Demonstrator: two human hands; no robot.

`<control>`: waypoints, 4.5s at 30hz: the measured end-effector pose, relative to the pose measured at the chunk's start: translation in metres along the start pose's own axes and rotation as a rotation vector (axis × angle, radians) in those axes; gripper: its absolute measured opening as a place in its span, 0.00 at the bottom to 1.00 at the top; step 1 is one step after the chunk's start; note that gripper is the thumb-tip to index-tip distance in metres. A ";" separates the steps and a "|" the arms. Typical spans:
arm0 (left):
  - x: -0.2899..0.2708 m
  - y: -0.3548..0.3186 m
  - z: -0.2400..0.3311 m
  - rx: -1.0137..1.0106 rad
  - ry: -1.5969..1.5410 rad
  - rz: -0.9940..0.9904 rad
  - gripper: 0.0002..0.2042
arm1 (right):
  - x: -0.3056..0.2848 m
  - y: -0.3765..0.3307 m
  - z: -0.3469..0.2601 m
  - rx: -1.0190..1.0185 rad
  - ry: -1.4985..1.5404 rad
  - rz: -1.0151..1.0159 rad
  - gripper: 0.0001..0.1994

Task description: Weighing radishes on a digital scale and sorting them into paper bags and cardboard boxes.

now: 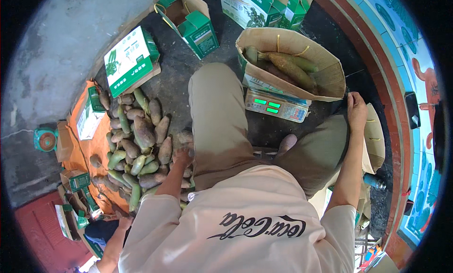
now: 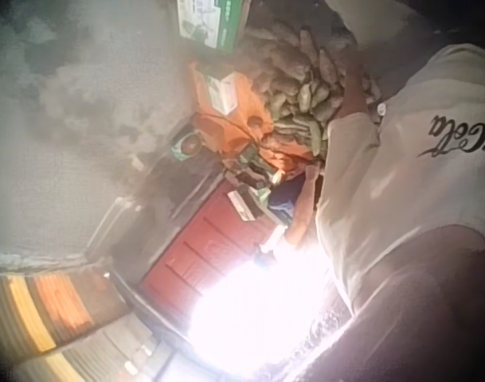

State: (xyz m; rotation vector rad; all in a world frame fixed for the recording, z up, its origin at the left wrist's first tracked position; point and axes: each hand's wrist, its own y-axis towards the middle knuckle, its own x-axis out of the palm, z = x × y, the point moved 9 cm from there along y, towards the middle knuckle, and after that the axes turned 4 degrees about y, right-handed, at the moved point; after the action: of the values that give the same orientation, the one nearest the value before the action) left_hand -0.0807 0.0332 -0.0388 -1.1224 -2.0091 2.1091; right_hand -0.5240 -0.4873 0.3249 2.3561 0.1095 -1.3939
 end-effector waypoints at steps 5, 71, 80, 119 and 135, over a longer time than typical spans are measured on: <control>-0.029 -0.041 -0.029 -0.075 0.343 0.183 0.29 | 0.001 0.001 0.003 -0.045 -0.047 0.022 0.09; -0.117 -0.043 -0.155 -0.297 0.230 0.487 0.29 | 0.011 0.003 -0.021 -0.055 -0.141 -0.128 0.10; -0.107 -0.062 -0.140 -0.262 0.232 0.516 0.17 | 0.013 0.001 -0.017 -0.061 -0.084 -0.121 0.09; -0.138 -0.102 0.043 0.279 -1.173 0.267 0.17 | 0.002 -0.006 0.003 -0.036 0.001 -0.054 0.09; -0.178 -0.135 -0.033 0.230 -1.336 0.236 0.11 | -0.009 -0.006 -0.024 -0.101 -0.018 0.031 0.07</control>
State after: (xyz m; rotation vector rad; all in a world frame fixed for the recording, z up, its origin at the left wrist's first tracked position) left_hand 0.0073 0.0002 0.1664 0.3100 -1.7418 3.6084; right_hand -0.5103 -0.4716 0.3412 2.2532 0.1341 -1.3623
